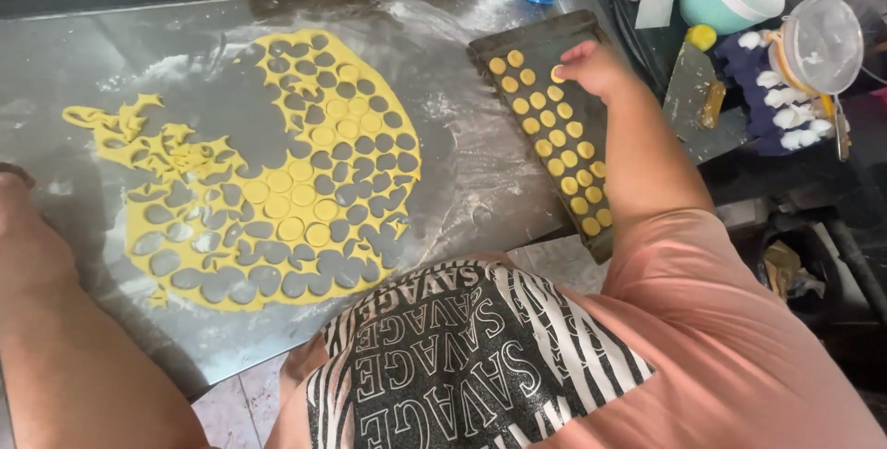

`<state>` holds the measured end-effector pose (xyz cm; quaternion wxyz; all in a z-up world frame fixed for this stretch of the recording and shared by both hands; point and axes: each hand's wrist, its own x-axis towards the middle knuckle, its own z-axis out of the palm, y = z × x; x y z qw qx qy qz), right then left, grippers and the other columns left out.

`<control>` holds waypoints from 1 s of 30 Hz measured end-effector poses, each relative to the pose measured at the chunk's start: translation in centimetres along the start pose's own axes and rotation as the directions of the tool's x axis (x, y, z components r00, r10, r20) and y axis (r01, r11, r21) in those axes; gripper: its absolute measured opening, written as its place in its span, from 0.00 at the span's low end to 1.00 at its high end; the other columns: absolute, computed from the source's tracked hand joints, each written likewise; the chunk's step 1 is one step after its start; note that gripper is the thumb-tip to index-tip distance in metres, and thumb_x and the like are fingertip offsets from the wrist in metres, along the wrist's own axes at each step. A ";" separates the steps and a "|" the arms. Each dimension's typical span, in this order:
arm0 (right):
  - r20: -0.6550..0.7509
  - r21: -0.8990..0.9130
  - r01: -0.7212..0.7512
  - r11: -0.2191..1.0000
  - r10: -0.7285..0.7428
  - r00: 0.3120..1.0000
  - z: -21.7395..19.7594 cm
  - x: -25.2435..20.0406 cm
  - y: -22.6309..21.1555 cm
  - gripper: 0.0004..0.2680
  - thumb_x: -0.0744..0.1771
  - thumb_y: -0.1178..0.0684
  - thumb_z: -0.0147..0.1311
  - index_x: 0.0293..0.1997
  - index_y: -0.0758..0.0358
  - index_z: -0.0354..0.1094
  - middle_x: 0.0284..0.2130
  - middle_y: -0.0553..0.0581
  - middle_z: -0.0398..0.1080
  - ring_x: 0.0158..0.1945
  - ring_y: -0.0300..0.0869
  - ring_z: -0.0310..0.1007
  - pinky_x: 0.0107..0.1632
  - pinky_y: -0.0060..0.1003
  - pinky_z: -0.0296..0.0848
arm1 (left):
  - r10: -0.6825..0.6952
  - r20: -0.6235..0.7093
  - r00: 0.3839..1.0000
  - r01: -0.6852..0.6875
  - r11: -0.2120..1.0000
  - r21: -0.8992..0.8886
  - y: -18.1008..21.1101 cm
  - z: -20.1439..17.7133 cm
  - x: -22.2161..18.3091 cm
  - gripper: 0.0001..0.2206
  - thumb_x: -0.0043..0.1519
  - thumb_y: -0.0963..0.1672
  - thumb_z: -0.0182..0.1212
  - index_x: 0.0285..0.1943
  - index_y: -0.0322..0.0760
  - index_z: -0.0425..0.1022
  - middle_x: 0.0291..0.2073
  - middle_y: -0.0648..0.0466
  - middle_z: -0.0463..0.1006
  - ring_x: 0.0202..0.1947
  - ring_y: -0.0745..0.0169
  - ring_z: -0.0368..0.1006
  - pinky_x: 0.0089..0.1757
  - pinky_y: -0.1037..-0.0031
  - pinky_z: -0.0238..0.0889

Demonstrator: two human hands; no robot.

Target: Using a small circular cutter to stamp out shapes from a sheet of dough and arranging the pieces on a baking tray.

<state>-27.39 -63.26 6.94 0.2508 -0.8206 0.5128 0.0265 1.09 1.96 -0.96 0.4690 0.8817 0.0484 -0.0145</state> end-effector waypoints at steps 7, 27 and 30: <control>0.071 0.144 0.050 0.988 -0.061 0.996 1.1 0.5 -0.7 0.14 0.66 0.49 0.62 0.57 0.53 0.68 0.54 0.51 0.72 0.56 0.43 0.71 0.55 0.39 0.70 | -0.279 0.017 0.960 0.279 0.956 -0.091 -0.4 0.5 0.3 0.18 0.64 0.63 0.45 0.49 0.66 0.76 0.35 0.73 0.68 0.37 0.77 0.64 0.42 0.78 0.58; -0.063 -0.136 0.650 0.747 -0.662 0.747 7.8 -0.4 -8.9 0.06 0.66 0.53 0.65 0.46 0.54 0.75 0.40 0.50 0.77 0.43 0.43 0.75 0.46 0.41 0.69 | 0.443 -0.240 0.864 -0.491 0.844 -0.213 -1.8 1.6 1.5 0.05 0.71 0.42 0.62 0.51 0.36 0.72 0.40 0.54 0.73 0.39 0.63 0.68 0.39 0.71 0.64; 0.302 -0.094 0.598 0.796 -0.550 0.779 8.7 -15.9 -20.0 0.08 0.69 0.53 0.54 0.54 0.57 0.71 0.54 0.56 0.71 0.54 0.48 0.72 0.61 0.48 0.68 | 0.322 -0.144 0.936 -0.349 0.901 -0.256 0.4 0.5 -0.3 0.05 0.71 0.42 0.59 0.52 0.39 0.70 0.38 0.58 0.70 0.36 0.68 0.64 0.38 0.75 0.62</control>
